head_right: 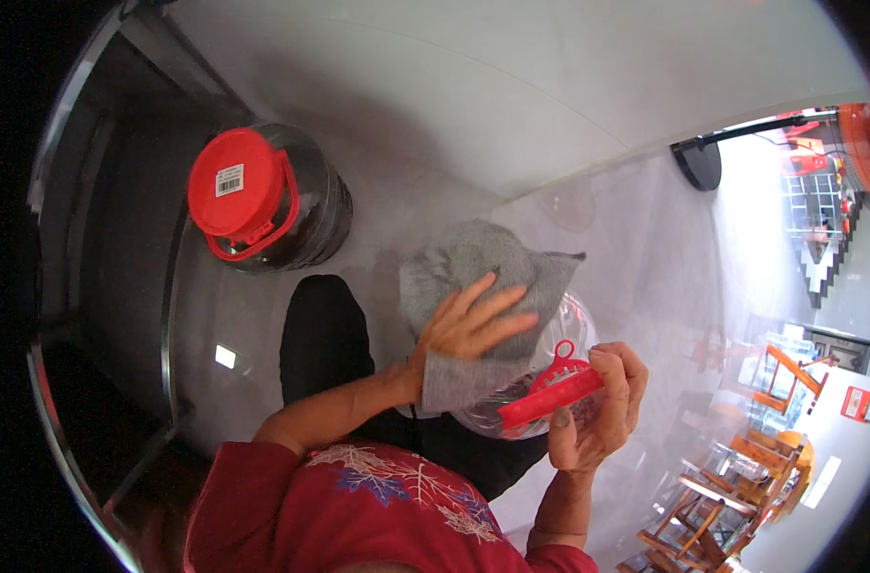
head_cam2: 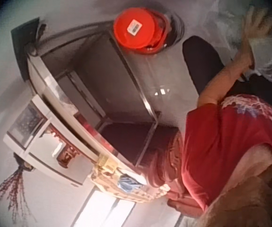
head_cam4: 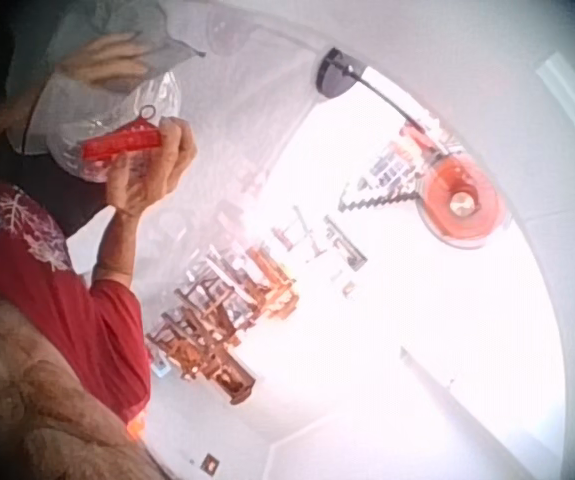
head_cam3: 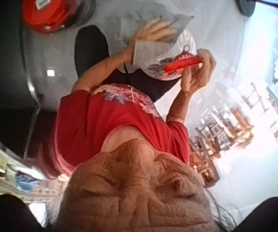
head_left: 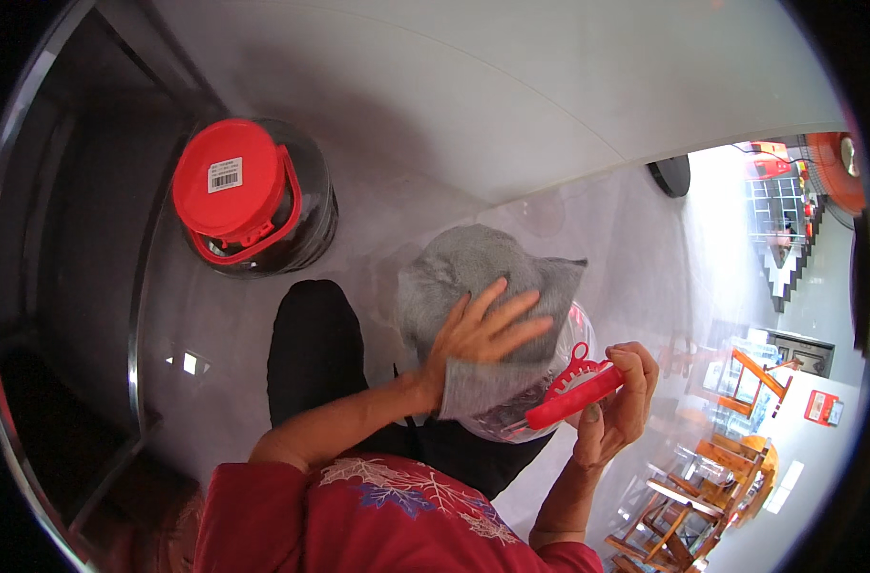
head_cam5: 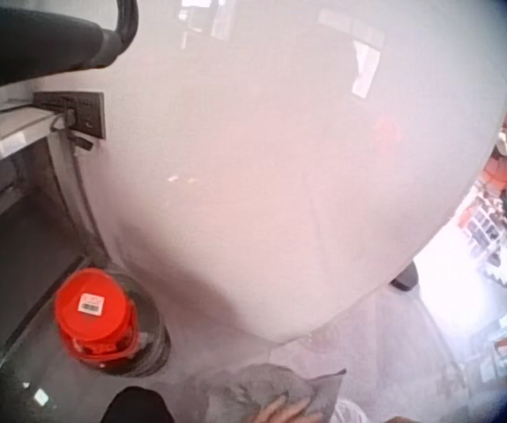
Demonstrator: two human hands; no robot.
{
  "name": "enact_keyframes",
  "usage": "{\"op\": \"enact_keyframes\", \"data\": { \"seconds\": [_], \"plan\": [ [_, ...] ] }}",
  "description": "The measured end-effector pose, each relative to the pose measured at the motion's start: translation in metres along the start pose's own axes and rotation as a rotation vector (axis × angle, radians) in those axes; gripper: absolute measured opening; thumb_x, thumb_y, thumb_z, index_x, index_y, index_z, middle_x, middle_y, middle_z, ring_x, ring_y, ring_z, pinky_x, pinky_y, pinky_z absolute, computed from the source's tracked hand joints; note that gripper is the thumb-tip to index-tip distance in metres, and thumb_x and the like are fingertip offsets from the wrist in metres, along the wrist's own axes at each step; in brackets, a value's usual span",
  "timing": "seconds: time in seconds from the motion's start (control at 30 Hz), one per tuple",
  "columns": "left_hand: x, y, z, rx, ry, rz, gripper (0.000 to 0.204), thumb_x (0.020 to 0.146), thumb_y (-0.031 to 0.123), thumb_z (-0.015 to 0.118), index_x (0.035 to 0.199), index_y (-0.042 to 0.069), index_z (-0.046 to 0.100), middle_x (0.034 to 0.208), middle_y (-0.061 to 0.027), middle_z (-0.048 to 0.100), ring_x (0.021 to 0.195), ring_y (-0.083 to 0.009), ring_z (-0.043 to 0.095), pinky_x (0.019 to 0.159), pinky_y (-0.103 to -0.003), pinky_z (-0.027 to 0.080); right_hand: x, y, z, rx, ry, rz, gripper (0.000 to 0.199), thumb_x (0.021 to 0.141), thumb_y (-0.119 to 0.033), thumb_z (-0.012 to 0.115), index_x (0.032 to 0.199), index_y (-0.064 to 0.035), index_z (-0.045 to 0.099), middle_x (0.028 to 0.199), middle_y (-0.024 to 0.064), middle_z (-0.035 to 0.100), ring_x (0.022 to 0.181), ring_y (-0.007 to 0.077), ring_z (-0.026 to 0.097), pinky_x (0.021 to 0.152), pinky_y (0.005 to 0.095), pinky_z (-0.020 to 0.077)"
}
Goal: The person wipes a white wall with a grey cloth. They then pour liquid from a large plastic bottle onto the cloth and continue wiping the wall surface. The person cleans around a wall-mounted power outlet and a black door frame.
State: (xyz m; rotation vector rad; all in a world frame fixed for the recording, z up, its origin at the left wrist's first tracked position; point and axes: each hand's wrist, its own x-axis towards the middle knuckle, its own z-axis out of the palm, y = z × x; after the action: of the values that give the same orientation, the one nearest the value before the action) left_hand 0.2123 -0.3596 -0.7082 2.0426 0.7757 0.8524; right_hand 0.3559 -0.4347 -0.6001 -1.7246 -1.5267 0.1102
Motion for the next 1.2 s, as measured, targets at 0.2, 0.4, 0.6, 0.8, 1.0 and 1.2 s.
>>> {"op": "enact_keyframes", "data": {
  "seconds": [0.2,0.4,0.6,0.8,1.0,1.2],
  "plan": [
    [0.002,-0.096,0.068,-1.502,0.03,-0.583,0.053,0.089,0.027,0.061,0.137,0.014,0.044,0.141,-0.0073,0.043,0.124,-0.0258,0.046,0.102,-0.038,0.04,0.003,-0.002,-0.001,0.004,-0.025,-0.024,0.051,0.071,-0.031,0.064,0.108,0.0042,0.057,0.106,0.022,0.053,0.096,0.0314,0.054,0.085,0.0397,0.0438],
    [-0.034,-0.125,0.078,-1.651,0.078,-0.811,0.054,0.09,0.026,0.061,0.138,0.013,0.042,0.14,-0.0071,0.043,0.124,-0.0243,0.046,0.103,-0.037,0.039,0.002,-0.001,-0.002,-0.015,-0.031,-0.018,0.052,0.069,-0.029,0.064,0.108,0.0042,0.057,0.107,0.0226,0.053,0.097,0.0325,0.054,0.086,0.0402,0.0435],
    [-0.062,-0.123,0.094,-1.675,0.228,-0.882,0.055,0.09,0.025,0.061,0.139,0.011,0.041,0.14,-0.007,0.043,0.124,-0.0229,0.046,0.104,-0.036,0.039,0.001,-0.001,0.0,0.008,-0.027,-0.027,0.051,0.067,-0.025,0.061,0.109,0.0047,0.057,0.107,0.0229,0.052,0.097,0.033,0.053,0.086,0.0406,0.0433],
    [-0.092,-0.102,0.113,-1.552,0.381,-0.73,0.056,0.09,0.024,0.061,0.14,0.01,0.039,0.139,-0.0068,0.043,0.123,-0.0215,0.046,0.104,-0.035,0.038,0.0,-0.003,0.0,-0.013,-0.027,-0.012,0.054,0.071,-0.032,0.062,0.109,0.0057,0.056,0.107,0.0229,0.051,0.096,0.0316,0.052,0.084,0.04,0.0433],
    [-0.01,-0.048,0.025,-0.348,0.012,-0.288,0.053,0.087,0.03,0.06,0.135,0.012,0.045,0.137,-0.0071,0.047,0.125,-0.0224,0.044,0.108,-0.037,0.031,0.001,-0.004,0.003,-0.017,-0.016,0.012,0.055,0.076,-0.038,0.061,0.108,0.0064,0.057,0.107,0.0226,0.051,0.095,0.0311,0.051,0.083,0.0396,0.0429],
    [0.017,-0.108,0.037,-0.917,-0.265,-0.191,0.05,0.089,0.032,0.057,0.133,0.011,0.047,0.136,-0.0058,0.048,0.122,-0.0219,0.046,0.106,-0.036,0.034,0.004,-0.001,0.004,-0.046,-0.028,0.004,0.055,0.076,-0.039,0.06,0.105,0.0069,0.058,0.103,0.0232,0.052,0.093,0.0314,0.053,0.081,0.0394,0.0436]
  ]
}}
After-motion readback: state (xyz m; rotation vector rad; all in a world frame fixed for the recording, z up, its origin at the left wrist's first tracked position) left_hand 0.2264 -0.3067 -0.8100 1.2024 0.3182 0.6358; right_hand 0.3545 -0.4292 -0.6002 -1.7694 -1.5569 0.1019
